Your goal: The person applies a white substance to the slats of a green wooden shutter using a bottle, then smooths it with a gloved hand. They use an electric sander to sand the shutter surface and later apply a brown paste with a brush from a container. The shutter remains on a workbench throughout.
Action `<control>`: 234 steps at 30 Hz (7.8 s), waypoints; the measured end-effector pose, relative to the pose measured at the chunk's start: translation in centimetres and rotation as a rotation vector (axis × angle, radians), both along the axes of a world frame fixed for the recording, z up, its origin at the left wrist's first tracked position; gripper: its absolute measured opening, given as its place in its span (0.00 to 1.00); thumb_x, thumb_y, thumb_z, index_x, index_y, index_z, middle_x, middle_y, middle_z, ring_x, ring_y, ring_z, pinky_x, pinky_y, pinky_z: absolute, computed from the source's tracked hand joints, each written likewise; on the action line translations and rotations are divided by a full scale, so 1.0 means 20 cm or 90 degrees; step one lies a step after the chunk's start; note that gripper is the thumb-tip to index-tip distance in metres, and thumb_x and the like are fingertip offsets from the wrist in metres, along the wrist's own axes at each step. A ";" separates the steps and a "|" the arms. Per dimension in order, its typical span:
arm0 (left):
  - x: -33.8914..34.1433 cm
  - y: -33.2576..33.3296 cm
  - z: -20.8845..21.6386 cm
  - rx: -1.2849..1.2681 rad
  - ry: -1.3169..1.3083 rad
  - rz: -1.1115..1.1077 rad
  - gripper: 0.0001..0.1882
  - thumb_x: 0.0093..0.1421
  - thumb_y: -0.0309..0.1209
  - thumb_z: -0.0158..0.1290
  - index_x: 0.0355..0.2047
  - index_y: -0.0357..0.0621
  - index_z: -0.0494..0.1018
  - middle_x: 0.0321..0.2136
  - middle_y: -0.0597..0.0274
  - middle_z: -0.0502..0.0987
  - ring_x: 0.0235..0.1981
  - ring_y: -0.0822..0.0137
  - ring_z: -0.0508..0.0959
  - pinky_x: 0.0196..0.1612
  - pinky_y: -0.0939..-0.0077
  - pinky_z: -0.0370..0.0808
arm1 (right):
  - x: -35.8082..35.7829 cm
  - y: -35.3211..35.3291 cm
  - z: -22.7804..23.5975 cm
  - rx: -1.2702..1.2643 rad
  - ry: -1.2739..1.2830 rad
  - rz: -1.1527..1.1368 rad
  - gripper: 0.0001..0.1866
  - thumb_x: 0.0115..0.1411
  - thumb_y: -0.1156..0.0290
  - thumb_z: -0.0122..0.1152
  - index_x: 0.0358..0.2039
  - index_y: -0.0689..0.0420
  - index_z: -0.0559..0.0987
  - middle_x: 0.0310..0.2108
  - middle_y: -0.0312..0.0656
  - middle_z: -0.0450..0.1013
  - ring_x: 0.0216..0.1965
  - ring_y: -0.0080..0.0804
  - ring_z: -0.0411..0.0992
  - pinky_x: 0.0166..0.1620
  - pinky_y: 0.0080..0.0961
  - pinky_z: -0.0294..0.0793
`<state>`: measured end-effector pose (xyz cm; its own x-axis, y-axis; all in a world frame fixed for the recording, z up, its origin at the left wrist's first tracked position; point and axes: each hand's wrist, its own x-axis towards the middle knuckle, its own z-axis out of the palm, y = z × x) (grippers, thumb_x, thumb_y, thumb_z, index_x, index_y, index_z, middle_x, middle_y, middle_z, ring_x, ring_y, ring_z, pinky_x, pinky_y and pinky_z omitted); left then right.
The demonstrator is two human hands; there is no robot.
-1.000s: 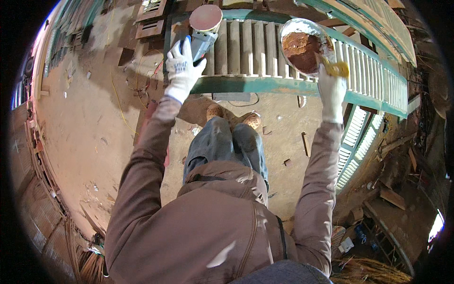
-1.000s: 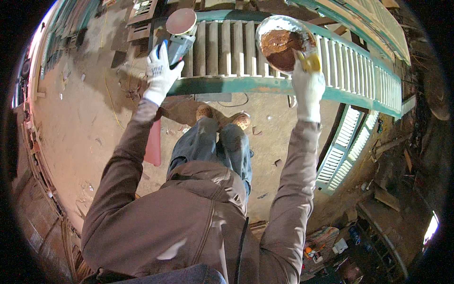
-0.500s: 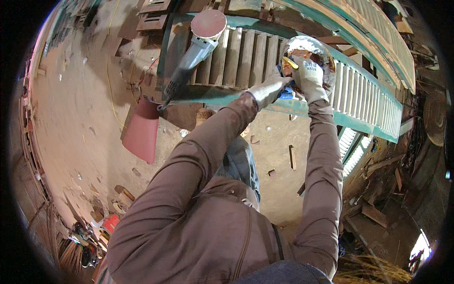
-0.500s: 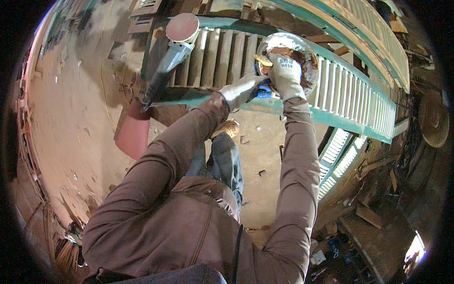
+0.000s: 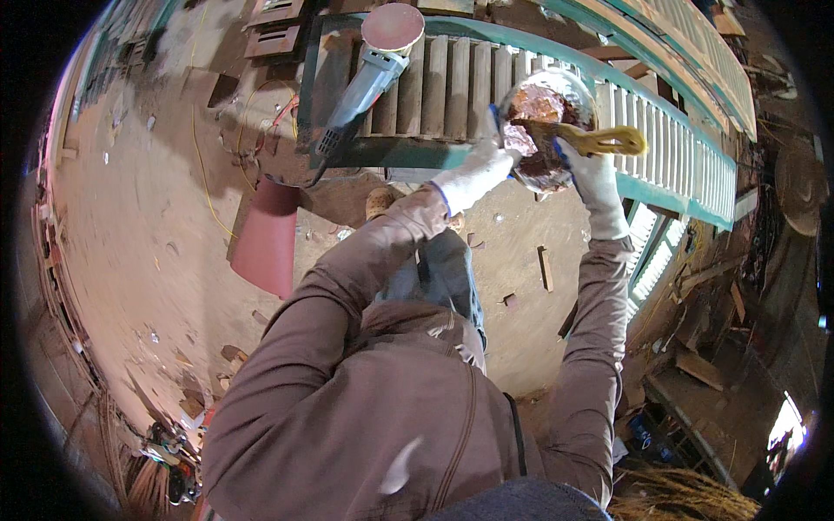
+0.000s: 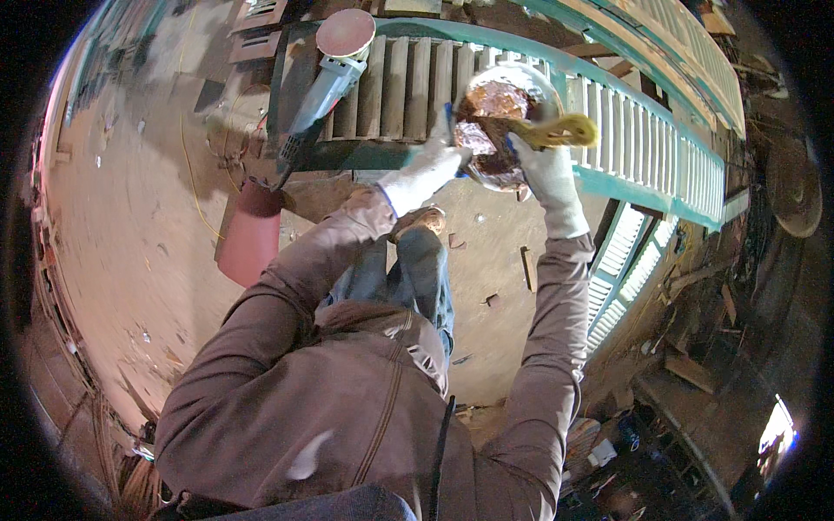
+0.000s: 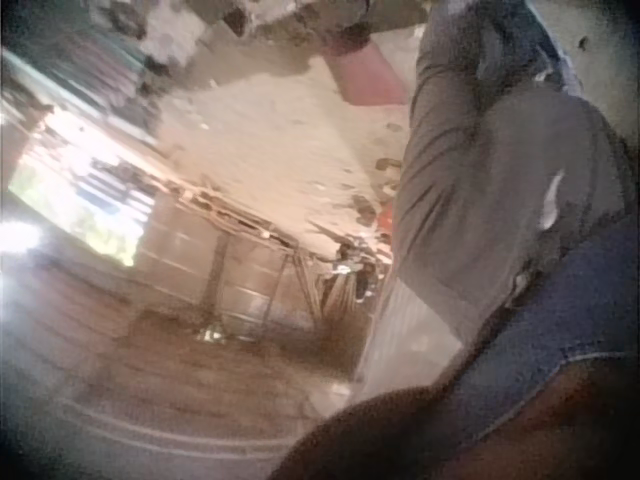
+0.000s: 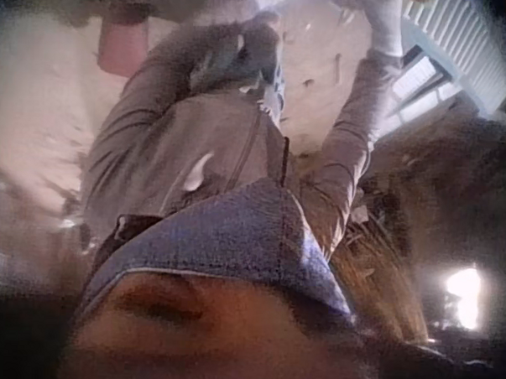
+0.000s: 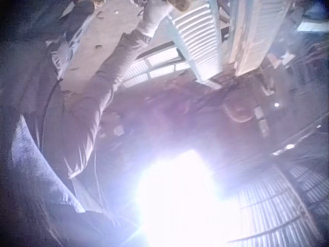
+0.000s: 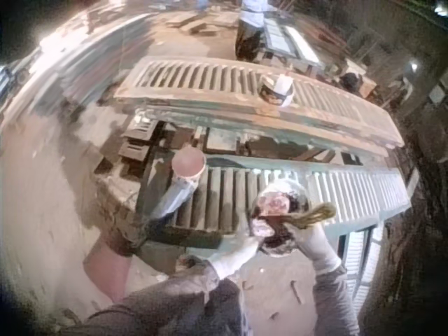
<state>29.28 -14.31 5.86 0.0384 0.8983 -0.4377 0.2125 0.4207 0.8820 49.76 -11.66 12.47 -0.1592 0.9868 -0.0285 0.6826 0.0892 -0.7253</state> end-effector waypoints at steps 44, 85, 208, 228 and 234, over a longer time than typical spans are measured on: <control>-1.02 -0.47 0.37 -0.036 -0.310 0.018 0.49 0.56 0.17 0.55 0.75 0.52 0.47 0.58 0.60 0.71 0.51 0.70 0.75 0.47 0.79 0.77 | -0.97 -0.70 0.26 -0.057 0.506 -0.461 0.13 0.61 0.74 0.69 0.46 0.62 0.83 0.45 0.41 0.79 0.42 0.28 0.78 0.43 0.24 0.76; -2.12 -0.59 0.18 0.058 -0.385 0.278 0.18 0.65 0.34 0.57 0.47 0.32 0.72 0.58 0.36 0.71 0.60 0.37 0.72 0.63 0.33 0.70 | -1.31 -0.76 -0.37 0.013 -0.380 -0.008 0.26 0.60 0.66 0.57 0.61 0.47 0.76 0.53 0.39 0.77 0.52 0.39 0.75 0.51 0.42 0.73; -2.11 -0.55 0.69 -0.029 -0.393 0.097 0.11 0.68 0.30 0.48 0.43 0.36 0.75 0.39 0.53 0.80 0.41 0.56 0.82 0.45 0.58 0.84 | -0.72 -0.90 0.06 0.159 -0.325 -0.251 0.21 0.56 0.64 0.60 0.52 0.39 0.81 0.49 0.30 0.81 0.50 0.31 0.79 0.51 0.36 0.68; -2.02 -0.52 0.90 -0.017 -0.261 0.028 0.10 0.69 0.31 0.46 0.39 0.40 0.76 0.37 0.61 0.80 0.41 0.64 0.81 0.46 0.67 0.80 | -0.97 -0.95 0.14 0.124 -0.299 -0.227 0.22 0.54 0.68 0.60 0.51 0.44 0.83 0.50 0.36 0.81 0.50 0.34 0.79 0.51 0.36 0.70; -2.14 -0.48 0.85 -0.022 -0.261 -0.082 0.19 0.73 0.37 0.45 0.56 0.37 0.71 0.49 0.57 0.79 0.47 0.63 0.80 0.52 0.67 0.79 | -0.67 -0.86 0.30 0.266 -0.311 -0.389 0.22 0.55 0.72 0.60 0.50 0.42 0.83 0.48 0.34 0.82 0.50 0.33 0.79 0.46 0.33 0.71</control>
